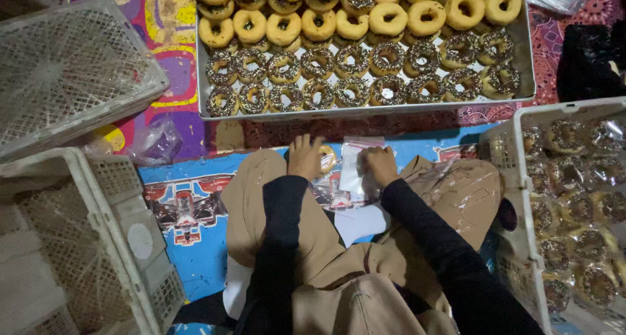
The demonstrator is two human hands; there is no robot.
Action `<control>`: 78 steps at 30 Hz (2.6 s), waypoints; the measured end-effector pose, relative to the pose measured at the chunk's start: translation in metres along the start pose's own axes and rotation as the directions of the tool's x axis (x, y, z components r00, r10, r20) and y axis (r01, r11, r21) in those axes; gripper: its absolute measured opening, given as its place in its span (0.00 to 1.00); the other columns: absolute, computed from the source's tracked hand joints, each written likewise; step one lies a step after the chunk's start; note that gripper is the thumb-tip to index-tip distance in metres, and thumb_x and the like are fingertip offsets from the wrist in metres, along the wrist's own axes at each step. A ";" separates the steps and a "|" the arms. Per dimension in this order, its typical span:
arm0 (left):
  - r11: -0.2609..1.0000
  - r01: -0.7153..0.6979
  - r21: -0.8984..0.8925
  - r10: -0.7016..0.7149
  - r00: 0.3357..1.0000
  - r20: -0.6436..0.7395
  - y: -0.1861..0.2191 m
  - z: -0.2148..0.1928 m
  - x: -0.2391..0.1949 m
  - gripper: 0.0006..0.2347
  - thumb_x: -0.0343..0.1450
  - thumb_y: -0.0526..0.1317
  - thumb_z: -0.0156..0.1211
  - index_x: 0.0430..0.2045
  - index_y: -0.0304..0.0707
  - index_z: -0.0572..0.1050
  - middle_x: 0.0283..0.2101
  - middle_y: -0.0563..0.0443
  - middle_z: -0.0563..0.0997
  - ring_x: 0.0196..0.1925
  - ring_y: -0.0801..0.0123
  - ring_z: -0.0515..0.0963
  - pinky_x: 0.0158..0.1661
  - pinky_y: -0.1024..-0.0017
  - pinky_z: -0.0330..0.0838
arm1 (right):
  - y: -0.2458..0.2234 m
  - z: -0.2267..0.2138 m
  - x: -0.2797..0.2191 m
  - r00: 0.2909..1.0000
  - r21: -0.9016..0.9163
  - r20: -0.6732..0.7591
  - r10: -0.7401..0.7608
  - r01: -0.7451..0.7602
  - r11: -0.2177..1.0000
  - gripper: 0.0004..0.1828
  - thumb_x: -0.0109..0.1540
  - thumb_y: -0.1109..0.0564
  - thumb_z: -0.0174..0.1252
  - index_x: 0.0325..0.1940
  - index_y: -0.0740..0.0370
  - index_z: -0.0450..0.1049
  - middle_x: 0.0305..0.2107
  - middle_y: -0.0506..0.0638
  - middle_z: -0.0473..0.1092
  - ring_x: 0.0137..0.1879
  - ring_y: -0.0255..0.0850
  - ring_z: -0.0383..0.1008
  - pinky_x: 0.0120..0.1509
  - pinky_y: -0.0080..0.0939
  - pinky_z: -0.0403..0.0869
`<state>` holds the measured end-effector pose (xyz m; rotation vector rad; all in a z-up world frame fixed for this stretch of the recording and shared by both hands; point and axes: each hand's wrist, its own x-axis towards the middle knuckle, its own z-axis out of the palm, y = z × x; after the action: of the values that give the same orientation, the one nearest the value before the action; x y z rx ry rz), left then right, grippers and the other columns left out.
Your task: The person sits on the floor and repeatedly picks donuts from a metal tray, places them into small clear plastic bags, and puts the filled bags into a white plastic crate. The process is repeated for both plain and chocolate-sprinkled donuts.
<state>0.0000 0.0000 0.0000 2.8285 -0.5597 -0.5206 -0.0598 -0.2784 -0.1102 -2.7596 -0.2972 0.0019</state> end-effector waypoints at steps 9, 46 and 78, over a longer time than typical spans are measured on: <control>0.726 0.110 -0.679 -0.146 0.989 0.004 0.108 -0.026 -0.028 0.35 0.68 0.60 0.63 0.62 0.31 0.65 0.56 0.28 0.77 0.59 0.43 0.77 0.59 0.57 0.70 | -0.088 -0.145 -0.030 0.966 -0.284 -0.039 -0.255 0.234 0.930 0.13 0.55 0.57 0.57 0.42 0.51 0.82 0.36 0.49 0.77 0.49 0.44 0.76 0.63 0.59 0.65; -0.876 -0.473 0.096 -0.482 0.868 -0.121 0.039 -0.148 -0.037 0.18 0.77 0.49 0.57 0.46 0.29 0.71 0.56 0.30 0.74 0.66 0.38 0.72 0.66 0.49 0.68 | -0.140 -0.326 0.125 0.831 0.656 -0.551 0.080 0.372 0.657 0.49 0.62 0.67 0.72 0.81 0.66 0.52 0.74 0.62 0.58 0.74 0.47 0.68 0.81 0.52 0.72; 0.546 -0.699 -0.462 0.270 0.669 -0.693 0.117 -0.184 -0.116 0.04 0.64 0.37 0.69 0.30 0.44 0.83 0.36 0.53 0.84 0.50 0.65 0.82 0.75 0.48 0.55 | -0.189 -0.401 -0.042 0.955 0.769 -0.077 -0.285 0.239 0.593 0.35 0.60 0.62 0.64 0.72 0.59 0.64 0.53 0.52 0.75 0.47 0.36 0.80 0.52 0.34 0.77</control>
<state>-0.0692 -0.0343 0.2345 1.7799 -0.8051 0.2006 -0.1237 -0.2576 0.3302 -1.8238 -0.5671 0.1060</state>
